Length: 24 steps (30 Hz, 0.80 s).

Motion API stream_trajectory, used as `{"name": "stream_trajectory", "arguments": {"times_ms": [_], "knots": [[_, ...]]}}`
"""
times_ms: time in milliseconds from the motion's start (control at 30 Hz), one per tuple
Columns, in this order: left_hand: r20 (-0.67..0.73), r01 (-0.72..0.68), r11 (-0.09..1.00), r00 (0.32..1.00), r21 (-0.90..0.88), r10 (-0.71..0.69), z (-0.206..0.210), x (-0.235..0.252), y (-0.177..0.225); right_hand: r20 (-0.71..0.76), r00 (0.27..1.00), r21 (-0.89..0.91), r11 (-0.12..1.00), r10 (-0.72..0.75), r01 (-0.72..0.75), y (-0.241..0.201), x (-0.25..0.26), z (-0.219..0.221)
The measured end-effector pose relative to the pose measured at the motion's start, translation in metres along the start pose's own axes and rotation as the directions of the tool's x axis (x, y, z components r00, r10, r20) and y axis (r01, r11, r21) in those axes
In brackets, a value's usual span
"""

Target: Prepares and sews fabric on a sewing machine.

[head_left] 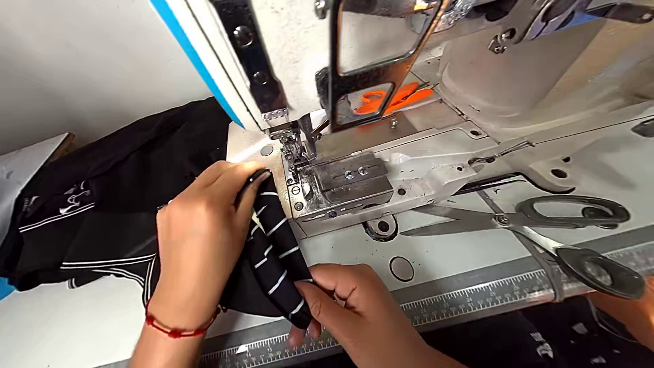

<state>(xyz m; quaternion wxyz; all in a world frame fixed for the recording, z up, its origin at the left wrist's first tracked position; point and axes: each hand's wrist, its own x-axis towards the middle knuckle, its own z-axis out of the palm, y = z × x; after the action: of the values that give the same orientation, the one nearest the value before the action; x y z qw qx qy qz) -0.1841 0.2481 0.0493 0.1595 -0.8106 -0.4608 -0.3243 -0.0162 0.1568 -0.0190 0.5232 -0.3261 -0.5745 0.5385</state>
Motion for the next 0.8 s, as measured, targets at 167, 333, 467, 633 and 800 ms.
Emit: {"name": "stream_trajectory", "arguments": {"times_ms": [167,333,467,633,800], "knots": [[0.210,0.153,0.980,0.970,-0.130,-0.124,0.014,0.036,-0.013,-0.120,0.991,-0.019,0.998,-0.061,0.060,-0.003,0.008,-0.005],[0.244,0.131,0.933,0.969,-0.334,-0.048,0.041,0.067,-0.029,-0.253,0.965,-0.024,0.998,-0.064,0.060,-0.003,0.016,-0.005],[0.245,0.034,0.948,0.968,-0.316,0.047,0.046,0.077,-0.025,-0.307,0.950,-0.024,0.998,-0.064,0.059,0.000,0.020,-0.001],[0.224,0.076,0.914,0.975,-0.400,0.017,0.046,0.076,-0.024,-0.307,0.952,-0.011,1.000,0.013,-0.018,-0.003,0.020,0.000],[0.188,0.096,0.891,0.982,-0.444,-0.012,0.051,0.075,-0.028,-0.260,0.959,-0.027,0.992,0.110,-0.121,-0.012,0.023,-0.011]]}}
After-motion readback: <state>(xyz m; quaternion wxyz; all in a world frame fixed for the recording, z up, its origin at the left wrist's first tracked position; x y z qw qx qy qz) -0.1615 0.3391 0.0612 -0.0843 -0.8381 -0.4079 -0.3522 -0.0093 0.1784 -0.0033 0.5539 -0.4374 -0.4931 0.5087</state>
